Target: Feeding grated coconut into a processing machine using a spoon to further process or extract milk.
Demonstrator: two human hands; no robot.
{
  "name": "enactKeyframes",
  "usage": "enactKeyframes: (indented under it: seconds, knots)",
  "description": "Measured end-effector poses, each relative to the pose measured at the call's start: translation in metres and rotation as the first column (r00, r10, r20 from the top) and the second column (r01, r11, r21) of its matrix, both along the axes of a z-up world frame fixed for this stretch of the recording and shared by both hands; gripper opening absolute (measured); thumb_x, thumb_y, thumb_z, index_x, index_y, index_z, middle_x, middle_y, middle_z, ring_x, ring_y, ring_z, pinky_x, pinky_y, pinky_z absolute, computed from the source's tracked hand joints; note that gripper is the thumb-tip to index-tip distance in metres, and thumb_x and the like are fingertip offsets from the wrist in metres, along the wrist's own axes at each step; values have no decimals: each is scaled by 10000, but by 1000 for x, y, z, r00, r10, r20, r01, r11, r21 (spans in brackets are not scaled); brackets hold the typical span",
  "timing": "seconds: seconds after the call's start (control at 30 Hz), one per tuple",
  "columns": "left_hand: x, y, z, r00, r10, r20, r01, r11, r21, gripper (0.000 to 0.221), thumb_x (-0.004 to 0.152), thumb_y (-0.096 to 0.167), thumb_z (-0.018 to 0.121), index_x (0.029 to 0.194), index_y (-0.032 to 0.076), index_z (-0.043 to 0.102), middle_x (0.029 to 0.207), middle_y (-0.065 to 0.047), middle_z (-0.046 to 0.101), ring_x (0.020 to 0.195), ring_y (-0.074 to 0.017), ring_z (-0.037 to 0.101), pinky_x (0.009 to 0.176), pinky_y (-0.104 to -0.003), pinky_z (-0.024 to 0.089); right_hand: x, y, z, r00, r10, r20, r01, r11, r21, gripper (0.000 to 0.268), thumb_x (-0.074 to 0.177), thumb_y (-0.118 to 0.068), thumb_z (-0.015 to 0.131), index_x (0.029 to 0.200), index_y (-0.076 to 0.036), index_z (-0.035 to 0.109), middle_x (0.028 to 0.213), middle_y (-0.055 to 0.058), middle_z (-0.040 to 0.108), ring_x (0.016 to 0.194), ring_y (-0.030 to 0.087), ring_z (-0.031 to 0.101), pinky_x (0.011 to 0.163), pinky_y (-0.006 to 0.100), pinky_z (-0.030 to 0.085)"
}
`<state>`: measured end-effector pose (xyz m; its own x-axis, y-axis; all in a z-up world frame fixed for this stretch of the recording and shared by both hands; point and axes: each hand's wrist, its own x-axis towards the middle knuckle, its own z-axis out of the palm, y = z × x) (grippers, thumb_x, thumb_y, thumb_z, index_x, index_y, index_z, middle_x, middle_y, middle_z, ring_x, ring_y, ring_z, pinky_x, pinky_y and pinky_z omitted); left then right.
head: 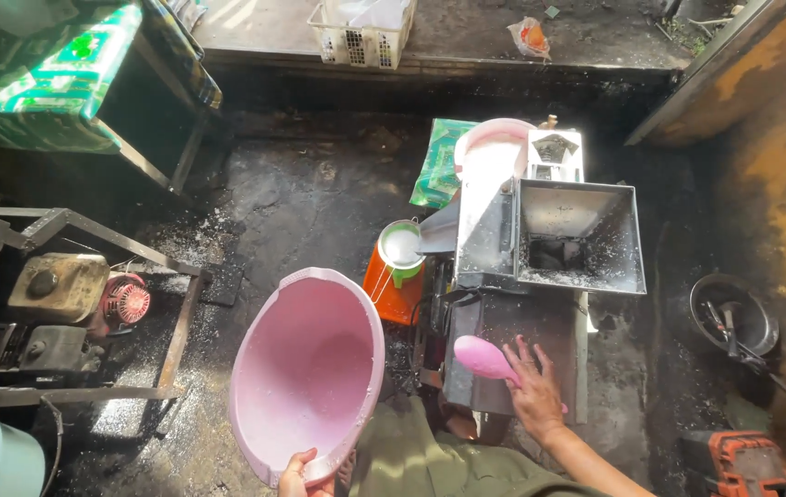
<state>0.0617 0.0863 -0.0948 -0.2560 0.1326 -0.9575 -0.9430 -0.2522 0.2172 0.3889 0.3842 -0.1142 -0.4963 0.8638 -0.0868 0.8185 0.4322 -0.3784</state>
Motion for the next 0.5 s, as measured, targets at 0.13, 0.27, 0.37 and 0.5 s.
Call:
enactKeyframes:
  seconds: [0.13, 0.27, 0.37, 0.5]
  knots:
    - [0, -20, -36, 999, 44, 29, -38, 983, -178, 285, 878, 109, 667, 1065, -32, 506, 949, -197, 635, 814, -371, 682, 686, -430, 601, 10, 29, 37, 937, -208, -279, 126, 950, -284, 430, 919, -258, 574, 1337, -251, 675, 1282, 118, 624, 1275, 242, 560, 1119, 408, 430]
    - [-2, -35, -66, 928, -334, 166, 221, 851, 476, 859, 714, 388, 589, 1364, -154, 443, 1036, -288, 603, 817, -320, 632, 791, -369, 520, -19, 77, 158, 822, -462, -334, 251, 819, -515, 325, 965, -282, 562, 1227, -191, 732, 867, 35, 701, 791, 169, 613, 703, 324, 486]
    - [17, -32, -44, 973, -203, 113, 140, 900, 412, 900, 678, 399, 553, 1426, -80, 403, 1098, -231, 587, 854, -255, 618, 843, -325, 498, -32, 117, 227, 860, -448, -244, 343, 862, -372, 435, 972, -274, 529, 1403, -221, 544, 965, 107, 714, 852, 265, 648, 752, 412, 499]
    - [-1, -58, -75, 885, -139, 445, -85, 891, 446, 967, 732, 469, 523, 1569, 41, 296, 1105, -210, 645, 826, -287, 673, 845, -388, 534, -44, 165, 260, 888, -271, 372, 317, 946, -69, 476, 1105, -338, 300, 1570, -437, 310, 903, 118, 719, 824, 323, 694, 750, 466, 549]
